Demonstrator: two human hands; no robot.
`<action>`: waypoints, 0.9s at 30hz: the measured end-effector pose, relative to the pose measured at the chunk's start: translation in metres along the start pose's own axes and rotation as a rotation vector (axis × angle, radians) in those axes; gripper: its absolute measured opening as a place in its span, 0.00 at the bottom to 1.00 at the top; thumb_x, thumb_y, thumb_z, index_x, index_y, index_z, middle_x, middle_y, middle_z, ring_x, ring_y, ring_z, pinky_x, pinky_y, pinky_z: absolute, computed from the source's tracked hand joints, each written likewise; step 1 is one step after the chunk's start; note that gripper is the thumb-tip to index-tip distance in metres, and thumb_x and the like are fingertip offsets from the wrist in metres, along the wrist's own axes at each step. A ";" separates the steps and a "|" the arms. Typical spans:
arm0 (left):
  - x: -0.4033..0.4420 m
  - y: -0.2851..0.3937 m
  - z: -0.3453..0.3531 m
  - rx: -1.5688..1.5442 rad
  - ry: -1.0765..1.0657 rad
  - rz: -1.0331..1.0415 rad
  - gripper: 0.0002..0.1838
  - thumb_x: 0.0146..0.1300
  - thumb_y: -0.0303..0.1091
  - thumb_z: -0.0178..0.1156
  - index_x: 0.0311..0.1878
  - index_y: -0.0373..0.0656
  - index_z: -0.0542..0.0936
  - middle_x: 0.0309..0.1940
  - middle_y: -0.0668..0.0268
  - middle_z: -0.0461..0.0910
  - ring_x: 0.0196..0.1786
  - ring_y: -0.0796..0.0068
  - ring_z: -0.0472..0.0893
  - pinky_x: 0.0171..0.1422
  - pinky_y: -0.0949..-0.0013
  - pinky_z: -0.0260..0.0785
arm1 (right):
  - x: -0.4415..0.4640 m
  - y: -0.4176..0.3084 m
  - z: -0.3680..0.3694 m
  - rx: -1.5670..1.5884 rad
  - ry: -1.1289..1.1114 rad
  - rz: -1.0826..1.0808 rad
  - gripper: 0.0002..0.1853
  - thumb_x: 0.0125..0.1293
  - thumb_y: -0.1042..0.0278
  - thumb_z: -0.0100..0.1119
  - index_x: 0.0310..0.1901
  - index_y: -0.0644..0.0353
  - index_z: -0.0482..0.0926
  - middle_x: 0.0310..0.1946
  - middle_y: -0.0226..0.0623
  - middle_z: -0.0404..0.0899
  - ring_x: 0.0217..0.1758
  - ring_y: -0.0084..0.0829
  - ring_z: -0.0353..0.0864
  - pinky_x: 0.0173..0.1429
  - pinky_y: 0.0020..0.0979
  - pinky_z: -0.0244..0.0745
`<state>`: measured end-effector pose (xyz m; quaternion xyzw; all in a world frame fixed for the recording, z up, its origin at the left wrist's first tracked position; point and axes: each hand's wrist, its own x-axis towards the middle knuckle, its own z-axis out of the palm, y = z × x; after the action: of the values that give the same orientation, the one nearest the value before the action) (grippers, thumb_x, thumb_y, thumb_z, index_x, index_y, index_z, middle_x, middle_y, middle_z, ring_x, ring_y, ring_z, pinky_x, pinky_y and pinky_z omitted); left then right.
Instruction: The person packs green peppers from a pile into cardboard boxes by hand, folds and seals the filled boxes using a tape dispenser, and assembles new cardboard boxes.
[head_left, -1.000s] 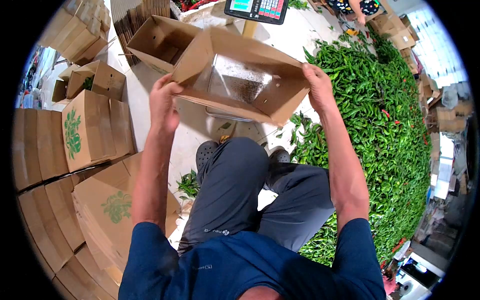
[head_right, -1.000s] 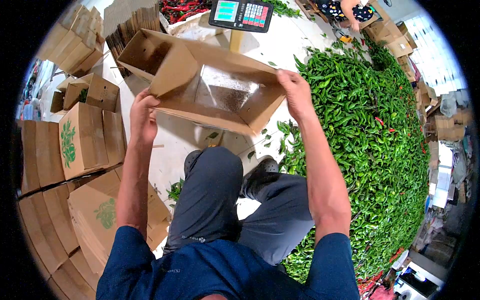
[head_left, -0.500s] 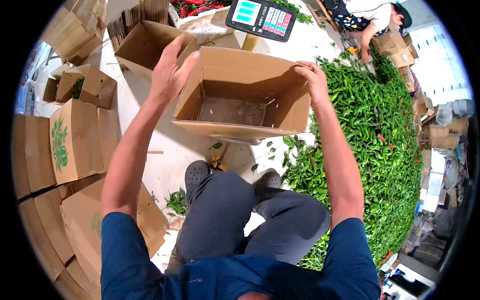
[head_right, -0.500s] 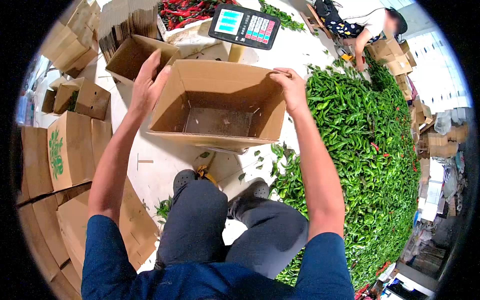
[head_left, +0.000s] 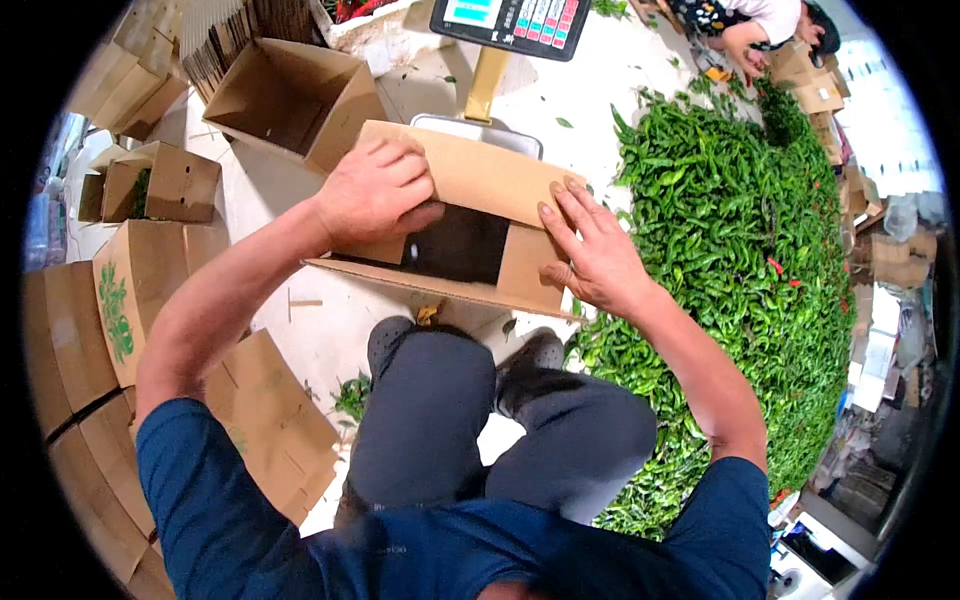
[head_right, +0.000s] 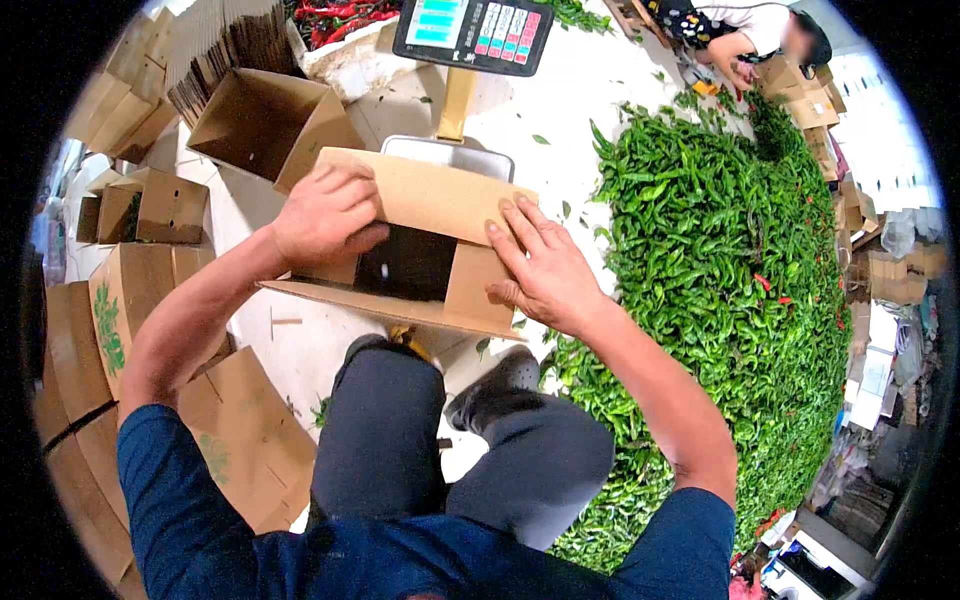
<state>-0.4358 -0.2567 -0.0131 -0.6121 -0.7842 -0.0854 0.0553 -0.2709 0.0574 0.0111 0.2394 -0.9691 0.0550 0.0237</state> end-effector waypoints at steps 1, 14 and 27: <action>-0.004 0.003 -0.007 -0.074 -0.060 -0.042 0.30 0.59 0.45 0.69 0.63 0.46 0.77 0.56 0.57 0.77 0.65 0.56 0.76 0.68 0.51 0.68 | -0.003 -0.001 -0.002 0.041 -0.054 0.026 0.34 0.70 0.44 0.57 0.67 0.64 0.71 0.70 0.57 0.67 0.77 0.55 0.61 0.77 0.51 0.59; 0.033 -0.023 -0.059 -0.592 -0.441 -0.483 0.26 0.74 0.56 0.51 0.56 0.44 0.84 0.60 0.53 0.75 0.59 0.50 0.79 0.67 0.54 0.70 | 0.061 -0.042 -0.007 -0.082 0.026 0.263 0.36 0.71 0.44 0.54 0.70 0.66 0.67 0.70 0.53 0.67 0.77 0.51 0.60 0.77 0.64 0.47; 0.054 0.051 0.023 -0.046 0.193 -0.463 0.33 0.70 0.61 0.51 0.72 0.53 0.70 0.72 0.48 0.66 0.75 0.42 0.63 0.77 0.32 0.43 | 0.062 -0.008 0.047 0.300 0.155 0.790 0.38 0.77 0.44 0.48 0.72 0.72 0.58 0.69 0.70 0.56 0.66 0.68 0.68 0.69 0.51 0.69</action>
<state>-0.3989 -0.1886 -0.0219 -0.4061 -0.8926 -0.1716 0.0946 -0.3227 0.0161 -0.0304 -0.1540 -0.9630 0.2178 0.0386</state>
